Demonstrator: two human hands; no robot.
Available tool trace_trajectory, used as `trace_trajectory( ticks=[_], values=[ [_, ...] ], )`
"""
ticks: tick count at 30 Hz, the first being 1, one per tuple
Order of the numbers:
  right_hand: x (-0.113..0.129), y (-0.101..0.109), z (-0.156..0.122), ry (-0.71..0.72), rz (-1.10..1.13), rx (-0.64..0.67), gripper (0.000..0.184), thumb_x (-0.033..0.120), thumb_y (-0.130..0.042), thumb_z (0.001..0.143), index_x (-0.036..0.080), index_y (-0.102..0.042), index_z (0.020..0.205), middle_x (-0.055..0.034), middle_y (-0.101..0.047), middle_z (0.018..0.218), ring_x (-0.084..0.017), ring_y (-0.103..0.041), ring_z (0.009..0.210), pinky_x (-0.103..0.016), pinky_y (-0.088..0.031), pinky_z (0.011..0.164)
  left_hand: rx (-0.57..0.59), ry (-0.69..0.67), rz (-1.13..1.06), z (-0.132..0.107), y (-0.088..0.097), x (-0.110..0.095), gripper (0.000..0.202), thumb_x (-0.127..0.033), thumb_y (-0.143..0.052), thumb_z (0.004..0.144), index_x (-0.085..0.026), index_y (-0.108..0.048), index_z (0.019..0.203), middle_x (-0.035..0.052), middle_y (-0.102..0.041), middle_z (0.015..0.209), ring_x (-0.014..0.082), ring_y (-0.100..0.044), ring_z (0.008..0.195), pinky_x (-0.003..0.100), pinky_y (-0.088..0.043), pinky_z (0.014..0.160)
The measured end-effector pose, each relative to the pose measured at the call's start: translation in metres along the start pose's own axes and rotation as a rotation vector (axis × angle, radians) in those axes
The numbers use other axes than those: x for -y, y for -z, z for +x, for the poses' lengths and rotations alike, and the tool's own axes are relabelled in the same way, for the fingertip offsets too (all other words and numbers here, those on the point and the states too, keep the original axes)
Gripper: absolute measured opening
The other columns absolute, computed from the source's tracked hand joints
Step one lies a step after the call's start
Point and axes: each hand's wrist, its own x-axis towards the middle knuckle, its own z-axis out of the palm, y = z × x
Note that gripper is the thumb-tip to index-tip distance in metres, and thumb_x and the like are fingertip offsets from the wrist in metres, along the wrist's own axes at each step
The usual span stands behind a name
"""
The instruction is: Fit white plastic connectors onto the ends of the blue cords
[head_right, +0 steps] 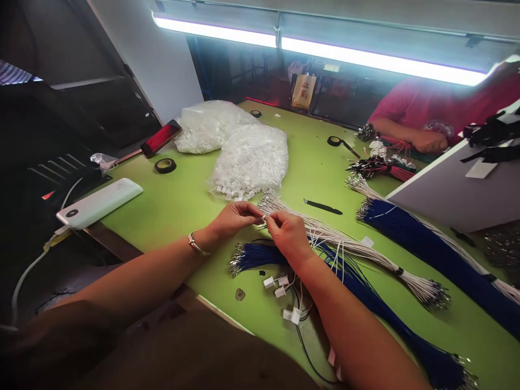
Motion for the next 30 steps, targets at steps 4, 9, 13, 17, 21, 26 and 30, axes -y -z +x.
trace_trajectory(
  ticks=[4,9,13,17,21,26,30],
  values=[
    [-0.003,0.005,0.002,-0.114,0.075,0.074,0.018,0.025,-0.054,0.074,0.018,-0.066,0.063,0.0019,-0.058,0.050,-0.012,-0.050,0.048,-0.024,-0.039,0.051,-0.013,0.046,-0.058,0.000,0.003,0.003,0.030,-0.023,-0.090,0.052,-0.011,-0.074,0.073,0.0026,-0.072,0.069,0.0108,-0.065,0.066,0.026,-0.052,0.072],
    [-0.004,0.004,0.002,-0.003,-0.106,0.039,0.018,0.022,-0.053,0.072,0.018,-0.067,0.062,0.0025,-0.056,0.049,-0.010,-0.045,0.048,-0.024,-0.036,0.053,0.040,0.066,-0.034,-0.001,0.003,0.003,0.029,-0.024,-0.090,0.054,-0.010,-0.073,0.072,0.0036,-0.072,0.069,0.0114,-0.065,0.066,0.026,-0.052,0.072],
    [-0.002,-0.002,0.001,0.030,-0.158,0.059,0.018,0.020,-0.052,0.070,0.018,-0.068,0.061,0.0017,-0.057,0.050,-0.010,-0.046,0.049,-0.024,-0.035,0.054,0.094,0.068,0.014,0.000,0.002,0.004,0.027,-0.022,-0.089,0.054,-0.009,-0.073,0.071,0.0043,-0.071,0.070,0.0113,-0.064,0.067,0.027,-0.053,0.074],
    [0.002,0.005,0.005,-0.039,-0.058,0.093,0.017,0.022,-0.053,0.068,0.017,-0.065,0.058,0.0022,-0.055,0.048,-0.009,-0.044,0.048,-0.023,-0.034,0.052,0.125,0.048,0.031,0.002,0.001,0.002,0.024,-0.021,-0.088,0.054,-0.010,-0.071,0.068,0.0039,-0.071,0.068,0.0105,-0.063,0.065,0.026,-0.053,0.072],
    [0.005,0.031,0.016,-0.284,0.272,0.305,0.021,0.033,-0.058,0.072,0.015,-0.067,0.064,0.0001,-0.060,0.053,-0.007,-0.038,0.042,-0.022,-0.028,0.042,0.150,-0.036,0.062,-0.009,-0.008,-0.014,0.014,-0.019,-0.081,0.064,-0.012,-0.071,0.072,0.0038,-0.070,0.068,0.0107,-0.062,0.065,0.027,-0.052,0.069],
    [0.002,0.037,0.021,-0.090,0.175,0.525,0.020,0.034,-0.065,0.074,0.017,-0.073,0.078,-0.0007,-0.067,0.069,-0.013,-0.054,0.060,-0.024,-0.041,0.055,0.309,-0.310,0.311,-0.049,-0.045,-0.033,0.010,-0.016,-0.066,0.079,-0.020,-0.074,0.074,0.0063,-0.071,0.083,0.0178,-0.067,0.081,0.034,-0.055,0.082],
    [0.003,0.011,0.011,0.213,-0.216,0.593,0.011,0.018,-0.065,0.080,0.021,-0.072,0.087,-0.0031,-0.066,0.088,-0.016,-0.059,0.080,-0.027,-0.045,0.071,0.810,-0.464,0.628,-0.080,-0.071,-0.020,0.033,-0.007,-0.055,0.084,-0.032,-0.076,0.077,0.0055,-0.072,0.102,0.0238,-0.067,0.095,0.037,-0.056,0.088]
  ],
)
